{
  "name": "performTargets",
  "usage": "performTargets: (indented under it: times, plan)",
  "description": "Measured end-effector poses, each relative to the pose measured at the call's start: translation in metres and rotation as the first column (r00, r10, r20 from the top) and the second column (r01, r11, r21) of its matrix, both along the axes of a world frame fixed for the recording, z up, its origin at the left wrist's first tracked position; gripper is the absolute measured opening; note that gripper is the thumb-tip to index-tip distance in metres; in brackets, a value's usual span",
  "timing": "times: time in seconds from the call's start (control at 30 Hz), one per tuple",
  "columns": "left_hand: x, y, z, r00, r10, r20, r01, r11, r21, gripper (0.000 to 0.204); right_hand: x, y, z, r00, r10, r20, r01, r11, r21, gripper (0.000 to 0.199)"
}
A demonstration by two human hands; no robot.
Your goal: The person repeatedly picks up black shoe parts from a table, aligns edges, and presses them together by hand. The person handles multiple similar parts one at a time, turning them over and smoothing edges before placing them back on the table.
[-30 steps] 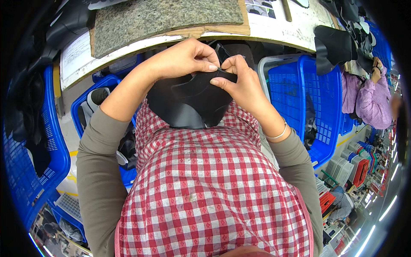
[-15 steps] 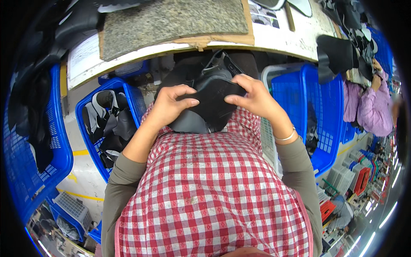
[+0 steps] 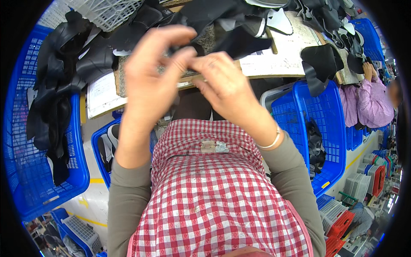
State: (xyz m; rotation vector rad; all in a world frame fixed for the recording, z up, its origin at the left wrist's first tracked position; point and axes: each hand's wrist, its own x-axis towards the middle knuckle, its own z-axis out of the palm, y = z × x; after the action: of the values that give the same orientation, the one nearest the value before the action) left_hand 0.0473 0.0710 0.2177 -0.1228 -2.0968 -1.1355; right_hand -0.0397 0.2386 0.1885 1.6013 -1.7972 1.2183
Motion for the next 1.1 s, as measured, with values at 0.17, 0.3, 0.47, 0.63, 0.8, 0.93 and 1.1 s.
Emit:
performTargets:
  times: [0.17,0.3,0.47,0.63,0.8,0.93,1.1]
  plan:
    - [-0.007,0.007,-0.074,0.93,0.188,0.316,-0.079,0.941,-0.33,0.04,-0.052,0.054,-0.076,0.881,-0.335,0.333,0.348,0.937,0.022,0.035]
    - [-0.023,0.016,-0.074,0.988,0.151,0.04,-0.14,0.968,-0.207,0.052,-0.078,0.079,-0.102,0.386,-0.249,0.888,0.276,0.95,0.147,0.052]
    - [-0.072,0.027,-0.05,0.972,0.223,0.076,-0.137,0.798,-0.587,0.057,-0.084,0.041,-0.123,0.475,-0.148,0.868,0.261,0.965,0.021,0.044]
    - [-0.072,0.016,-0.045,0.941,0.299,0.16,-0.124,0.742,-0.659,0.037,-0.102,0.024,-0.111,0.676,-0.222,0.702,0.302,0.953,0.011,0.035]
    - [-0.031,-0.002,-0.036,0.959,0.203,0.197,-0.094,0.886,-0.454,0.028,-0.121,0.026,-0.069,0.528,-0.139,0.838,0.145,0.987,0.072,0.034]
    - [-0.01,-0.017,-0.02,0.992,0.003,0.123,-0.02,0.99,0.138,0.026,-0.166,0.055,-0.053,0.295,0.174,0.94,0.072,0.976,-0.204,0.023]
    - [-0.01,-0.025,-0.027,0.983,0.058,0.176,-0.08,0.989,0.124,0.025,-0.153,0.076,-0.084,-0.033,0.457,0.889,0.096,0.887,-0.452,0.033]
